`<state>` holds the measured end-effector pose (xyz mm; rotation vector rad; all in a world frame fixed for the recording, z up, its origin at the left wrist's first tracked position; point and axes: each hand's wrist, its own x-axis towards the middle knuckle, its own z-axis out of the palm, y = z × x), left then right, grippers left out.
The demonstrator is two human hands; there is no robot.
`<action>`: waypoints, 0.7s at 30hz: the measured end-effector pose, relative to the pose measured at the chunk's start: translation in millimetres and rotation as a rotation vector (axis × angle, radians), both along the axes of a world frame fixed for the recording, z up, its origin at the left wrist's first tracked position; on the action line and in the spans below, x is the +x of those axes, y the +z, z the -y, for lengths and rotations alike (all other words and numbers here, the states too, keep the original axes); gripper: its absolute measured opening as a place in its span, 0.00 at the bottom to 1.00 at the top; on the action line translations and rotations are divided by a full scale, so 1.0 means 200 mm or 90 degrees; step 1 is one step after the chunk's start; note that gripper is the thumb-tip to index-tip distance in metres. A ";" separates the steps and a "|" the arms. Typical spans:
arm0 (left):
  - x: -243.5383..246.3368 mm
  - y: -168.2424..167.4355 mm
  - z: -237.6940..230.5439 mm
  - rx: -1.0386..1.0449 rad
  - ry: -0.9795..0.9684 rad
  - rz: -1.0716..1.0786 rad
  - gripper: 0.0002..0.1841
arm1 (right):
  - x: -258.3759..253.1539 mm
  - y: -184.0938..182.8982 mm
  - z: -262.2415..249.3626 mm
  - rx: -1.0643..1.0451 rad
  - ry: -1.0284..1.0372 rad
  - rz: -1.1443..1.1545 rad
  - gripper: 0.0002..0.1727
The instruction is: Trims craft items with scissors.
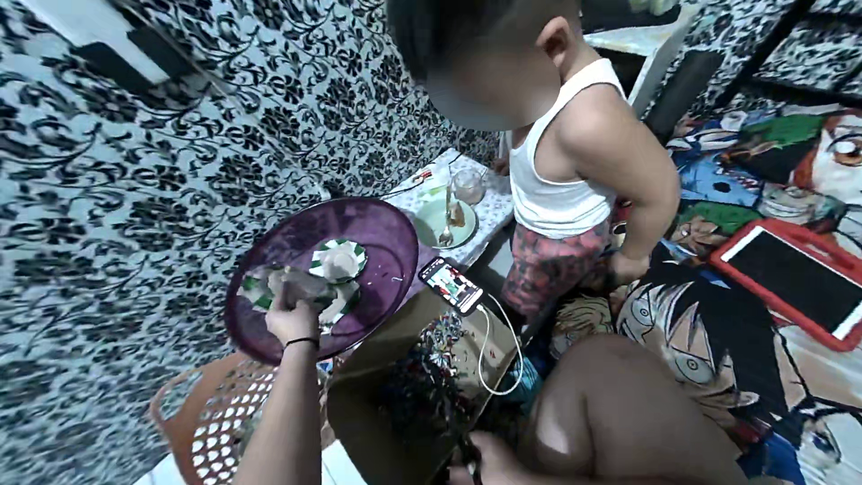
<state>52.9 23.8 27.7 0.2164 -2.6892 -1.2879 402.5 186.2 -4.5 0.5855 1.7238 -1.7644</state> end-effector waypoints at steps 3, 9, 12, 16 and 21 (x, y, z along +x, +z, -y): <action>0.24 0.08 0.05 0.042 -0.069 -0.062 0.29 | -0.01 0.04 -0.01 -0.027 -0.033 0.006 0.23; 0.85 0.00 0.15 0.131 -0.144 -0.166 0.26 | -0.02 0.15 -0.02 -0.071 -0.060 0.001 0.23; 1.10 -0.09 0.09 0.187 -0.067 -0.172 0.24 | -0.02 0.14 0.00 -0.053 -0.045 -0.019 0.23; 1.25 -0.12 0.00 0.204 0.023 -0.147 0.45 | 0.00 0.13 0.03 -0.044 -0.012 -0.020 0.23; 1.28 -0.11 0.04 0.381 0.063 -0.038 0.60 | 0.02 0.07 0.05 -0.026 0.050 -0.030 0.27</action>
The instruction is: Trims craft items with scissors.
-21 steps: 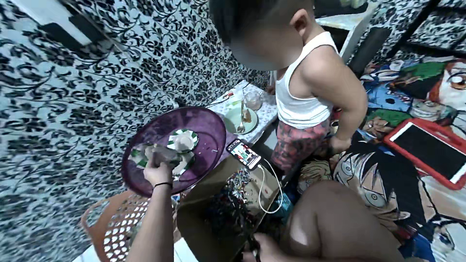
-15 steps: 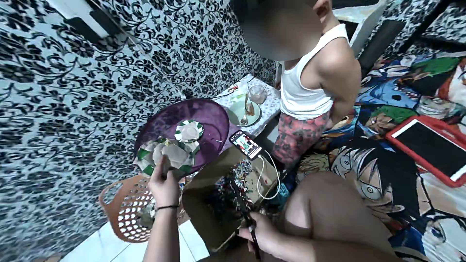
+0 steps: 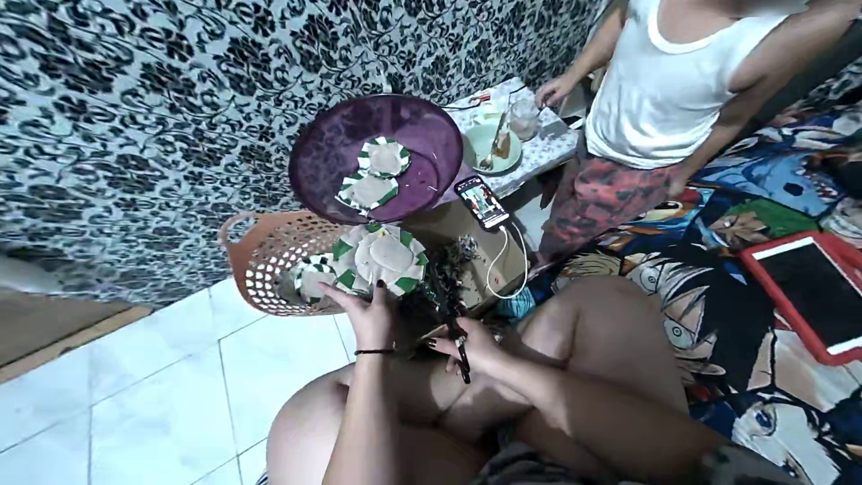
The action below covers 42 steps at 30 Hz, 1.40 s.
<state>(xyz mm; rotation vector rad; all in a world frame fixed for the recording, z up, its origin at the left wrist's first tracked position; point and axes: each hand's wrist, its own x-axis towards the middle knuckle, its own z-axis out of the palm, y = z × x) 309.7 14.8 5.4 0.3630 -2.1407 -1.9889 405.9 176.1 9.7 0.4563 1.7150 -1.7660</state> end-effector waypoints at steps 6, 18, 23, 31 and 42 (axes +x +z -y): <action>-0.01 0.06 -0.08 0.264 -0.085 0.097 0.16 | -0.06 0.03 0.00 0.014 0.000 -0.040 0.25; -0.11 0.15 -0.05 0.703 -0.193 0.068 0.19 | -0.09 0.00 -0.02 0.044 -0.023 -0.003 0.21; -0.08 0.12 0.02 0.674 -0.269 0.010 0.18 | -0.08 0.00 -0.01 0.084 0.019 0.025 0.23; -0.12 0.11 -0.05 0.192 -0.047 0.181 0.20 | -0.10 0.05 0.00 0.072 -0.052 0.006 0.20; -0.14 0.08 -0.10 0.231 -0.049 0.299 0.14 | -0.14 0.03 -0.07 0.097 -0.028 -0.133 0.22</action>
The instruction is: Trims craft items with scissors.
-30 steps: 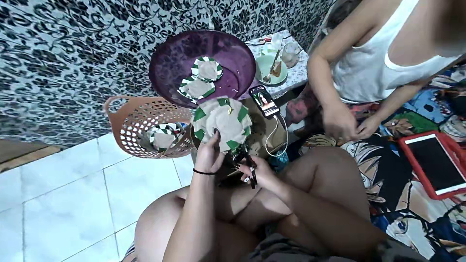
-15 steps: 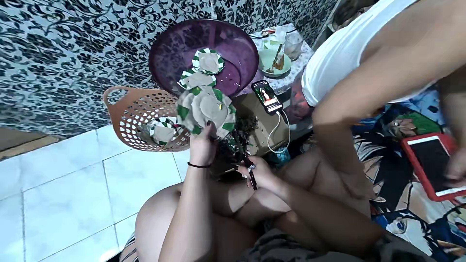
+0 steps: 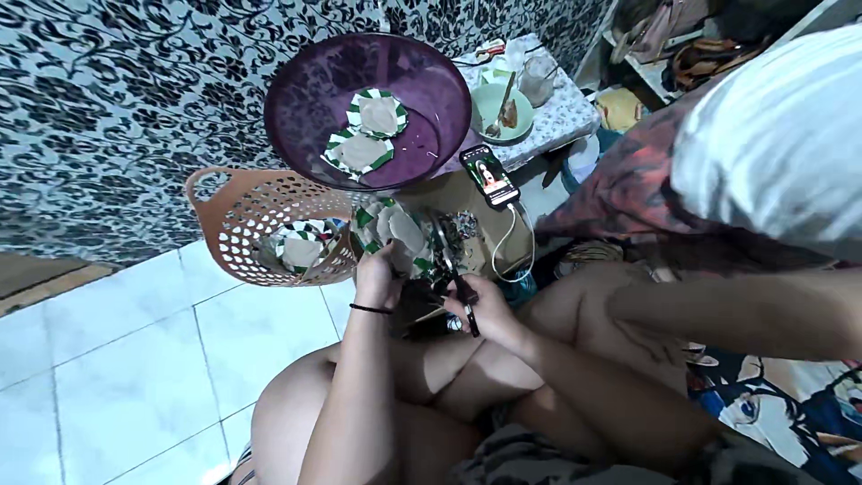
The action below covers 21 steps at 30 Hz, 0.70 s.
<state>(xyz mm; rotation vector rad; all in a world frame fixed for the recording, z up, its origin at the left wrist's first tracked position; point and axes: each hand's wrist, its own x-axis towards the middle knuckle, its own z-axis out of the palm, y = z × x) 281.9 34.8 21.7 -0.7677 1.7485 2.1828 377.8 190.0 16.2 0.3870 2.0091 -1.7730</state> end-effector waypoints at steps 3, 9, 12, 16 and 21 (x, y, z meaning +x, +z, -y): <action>0.01 -0.02 -0.03 0.022 -0.009 0.014 0.13 | 0.00 0.00 0.02 -0.005 0.075 -0.046 0.24; 0.04 0.04 -0.07 0.063 -0.022 0.027 0.17 | 0.01 -0.02 0.01 0.021 0.042 0.105 0.26; 0.05 0.03 -0.08 0.042 -0.012 0.017 0.17 | 0.02 -0.01 0.01 0.012 -0.003 0.115 0.25; 0.05 0.02 -0.08 0.033 -0.017 0.016 0.17 | 0.03 0.02 0.04 0.016 0.070 0.006 0.25; 0.08 0.03 -0.08 0.048 -0.020 0.045 0.18 | 0.02 0.01 0.03 0.058 0.105 0.073 0.28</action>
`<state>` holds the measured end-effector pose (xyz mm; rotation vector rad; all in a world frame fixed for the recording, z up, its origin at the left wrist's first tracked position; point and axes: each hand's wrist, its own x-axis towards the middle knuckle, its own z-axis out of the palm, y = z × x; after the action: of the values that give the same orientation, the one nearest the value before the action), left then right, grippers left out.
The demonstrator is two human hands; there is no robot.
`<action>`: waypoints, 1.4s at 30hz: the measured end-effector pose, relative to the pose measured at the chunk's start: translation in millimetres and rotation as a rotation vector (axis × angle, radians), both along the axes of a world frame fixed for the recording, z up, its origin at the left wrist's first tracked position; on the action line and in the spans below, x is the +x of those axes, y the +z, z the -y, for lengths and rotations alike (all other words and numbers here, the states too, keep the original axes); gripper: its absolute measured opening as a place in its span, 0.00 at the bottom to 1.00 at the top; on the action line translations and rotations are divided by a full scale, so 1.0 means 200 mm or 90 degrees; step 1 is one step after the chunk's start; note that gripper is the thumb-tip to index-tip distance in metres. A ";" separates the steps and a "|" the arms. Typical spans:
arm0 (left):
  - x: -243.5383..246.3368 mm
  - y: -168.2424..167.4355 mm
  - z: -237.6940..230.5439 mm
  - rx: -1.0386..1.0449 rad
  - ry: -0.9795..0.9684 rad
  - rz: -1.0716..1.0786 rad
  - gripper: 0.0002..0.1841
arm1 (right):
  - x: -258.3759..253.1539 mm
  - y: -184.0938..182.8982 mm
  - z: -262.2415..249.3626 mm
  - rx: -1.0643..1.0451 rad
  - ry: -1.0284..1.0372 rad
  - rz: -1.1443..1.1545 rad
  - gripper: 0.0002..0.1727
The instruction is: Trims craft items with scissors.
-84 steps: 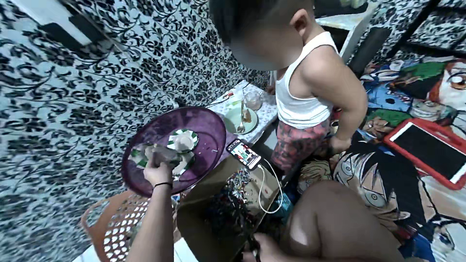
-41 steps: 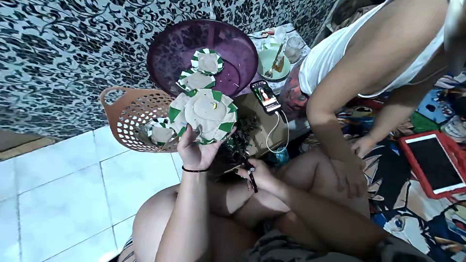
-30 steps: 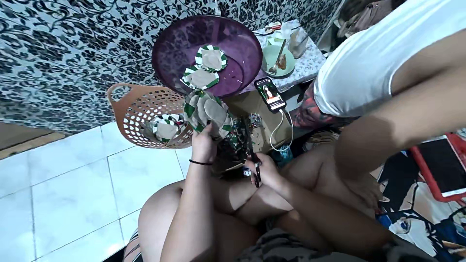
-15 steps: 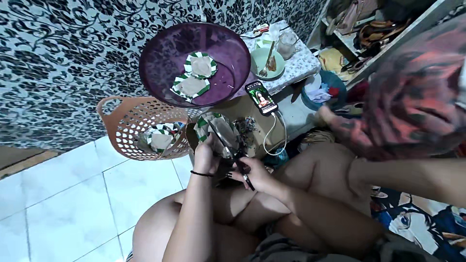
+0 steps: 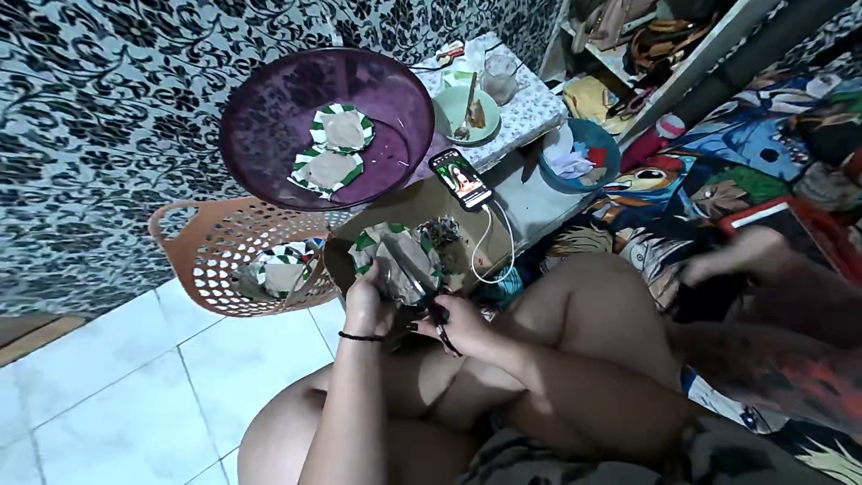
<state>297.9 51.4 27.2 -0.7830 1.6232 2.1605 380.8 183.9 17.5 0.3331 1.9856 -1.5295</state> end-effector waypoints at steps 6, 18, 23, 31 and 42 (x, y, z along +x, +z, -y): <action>-0.02 0.00 0.01 0.041 0.028 -0.031 0.16 | 0.00 0.01 -0.03 -0.028 -0.114 0.073 0.26; -0.03 -0.03 0.01 0.162 0.053 -0.103 0.27 | 0.08 0.06 0.02 -0.092 0.031 -0.067 0.24; -0.05 -0.07 0.03 0.208 0.034 -0.149 0.30 | 0.06 0.06 0.02 -0.028 -0.003 0.042 0.27; -0.06 -0.08 0.03 0.197 0.052 -0.159 0.31 | 0.09 0.06 0.03 -0.088 -0.027 -0.012 0.24; -0.06 -0.08 0.02 0.198 0.068 -0.172 0.31 | 0.06 0.05 0.01 -0.045 -0.007 0.055 0.27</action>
<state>286.1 46.4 10.6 -0.5114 1.3315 2.6059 392.9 181.8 27.7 0.3743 1.8614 -1.5624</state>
